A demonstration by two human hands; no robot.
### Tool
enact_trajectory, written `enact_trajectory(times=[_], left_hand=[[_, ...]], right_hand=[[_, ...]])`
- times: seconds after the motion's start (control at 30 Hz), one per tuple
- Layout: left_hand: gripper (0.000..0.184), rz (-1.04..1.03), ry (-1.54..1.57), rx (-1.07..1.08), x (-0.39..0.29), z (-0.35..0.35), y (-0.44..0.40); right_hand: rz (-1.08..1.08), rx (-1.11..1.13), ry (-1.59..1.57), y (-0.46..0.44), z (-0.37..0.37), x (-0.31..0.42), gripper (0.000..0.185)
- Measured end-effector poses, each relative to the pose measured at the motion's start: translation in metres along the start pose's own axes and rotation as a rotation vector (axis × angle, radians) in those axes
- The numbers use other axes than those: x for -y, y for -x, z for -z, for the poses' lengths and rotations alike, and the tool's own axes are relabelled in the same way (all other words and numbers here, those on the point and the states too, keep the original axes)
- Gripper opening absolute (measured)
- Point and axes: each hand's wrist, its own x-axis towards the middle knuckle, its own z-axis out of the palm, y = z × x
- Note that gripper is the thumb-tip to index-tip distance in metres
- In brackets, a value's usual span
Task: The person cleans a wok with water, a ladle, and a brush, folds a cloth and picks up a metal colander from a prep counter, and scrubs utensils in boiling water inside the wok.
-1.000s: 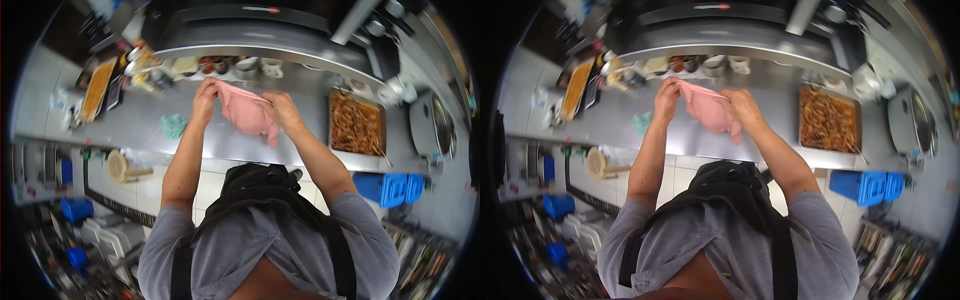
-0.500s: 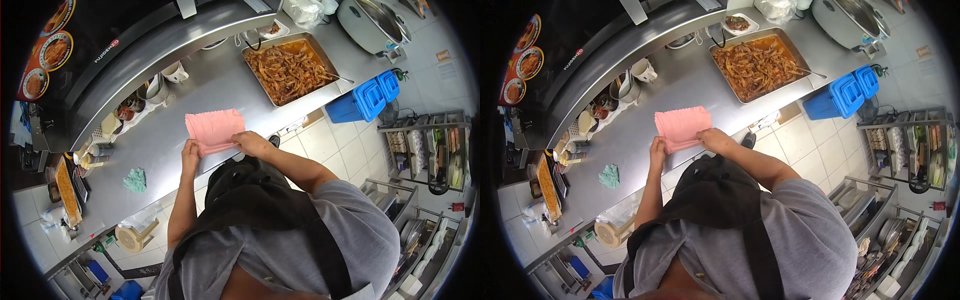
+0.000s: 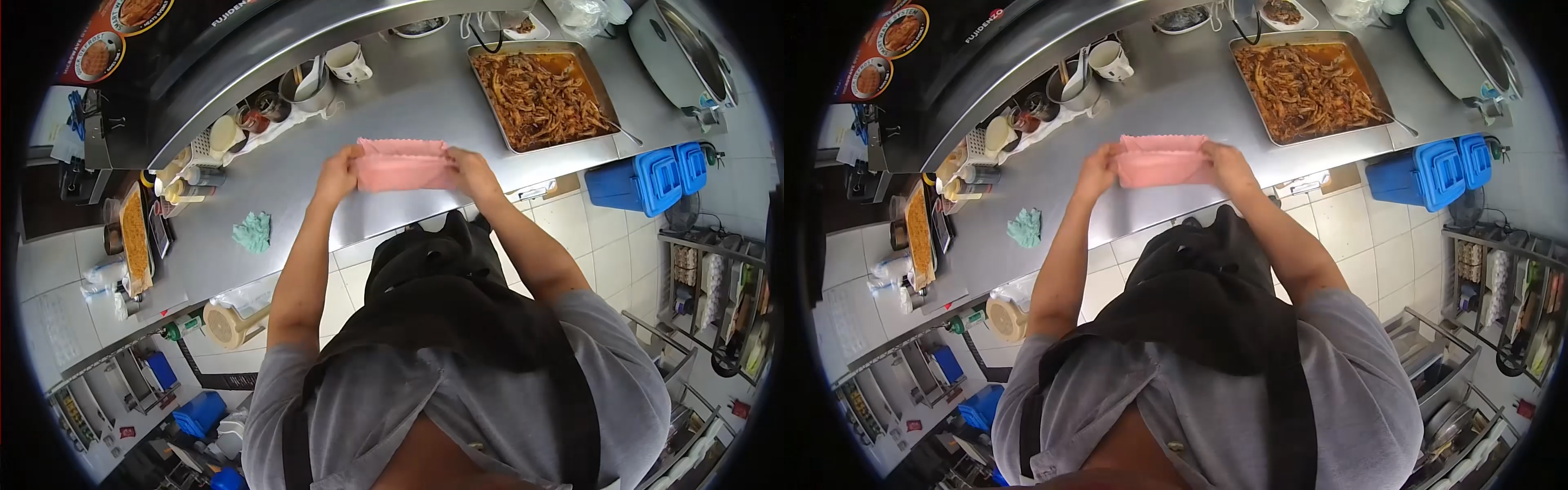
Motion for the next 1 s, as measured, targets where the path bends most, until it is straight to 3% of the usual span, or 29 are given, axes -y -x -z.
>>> enact_trajectory(times=[0.07, 0.13, 0.2, 0.27, 0.33, 0.6, 0.67, 0.7, 0.73, 0.8, 0.83, 0.9, 0.97, 1.0], left_hand=[[0.038, 0.014, 0.050, -0.089, -0.004, -0.006, -0.018], [0.039, -0.049, -0.344, -0.239, -0.016, -0.014, -0.030], [0.045, -0.187, -0.319, -0.142, -0.032, -0.022, -0.021], [0.050, -0.544, -0.519, -0.127, -0.008, -0.066, 0.005], [0.053, -0.393, -0.624, -0.001, -0.015, -0.076, 0.032], [0.052, -0.226, -0.670, -0.017, -0.023, -0.091, 0.064], [0.050, -0.055, -0.636, 0.005, -0.027, -0.094, 0.062], [0.044, 0.004, -0.558, -0.014, -0.029, -0.095, 0.058], [0.044, -0.007, -0.571, -0.018, -0.041, -0.101, 0.055], [0.036, -0.119, -0.656, -0.210, -0.078, -0.119, 0.049], [0.036, -0.126, -0.661, -0.218, -0.104, -0.134, 0.046], [0.031, -0.117, -0.345, -0.067, -0.166, -0.180, 0.036], [0.031, -0.218, -0.287, 0.058, -0.219, -0.249, 0.032], [0.033, -0.235, -0.279, 0.226, -0.256, -0.284, 0.033]], right_hand=[[0.027, -0.036, 0.182, -0.013, -0.001, -0.006, 0.023], [0.032, -0.085, 0.379, -0.018, -0.002, -0.013, 0.025], [0.219, 0.067, 0.637, -0.010, -0.013, -0.020, 0.039], [0.312, 0.259, 0.663, 0.032, -0.030, -0.035, 0.050], [0.341, 0.199, 0.596, 0.042, -0.031, -0.050, 0.054], [0.300, 0.157, 0.542, 0.077, 0.046, -0.078, 0.033], [0.148, 0.256, 0.264, 0.112, 0.072, -0.094, 0.031], [0.124, 0.161, 0.211, 0.135, 0.080, -0.110, 0.032], [0.102, 0.067, 0.158, 0.161, 0.088, -0.126, 0.033], [-0.286, 0.216, 0.188, 0.216, 0.121, -0.141, 0.040], [-0.198, 0.162, 0.128, 0.252, 0.124, -0.172, 0.046], [-0.433, 0.310, 0.199, 0.327, 0.138, -0.223, 0.055], [-0.620, 0.360, 0.174, 0.406, 0.157, -0.255, 0.059], [-0.706, 0.343, 0.155, 0.439, 0.171, -0.257, 0.062]])
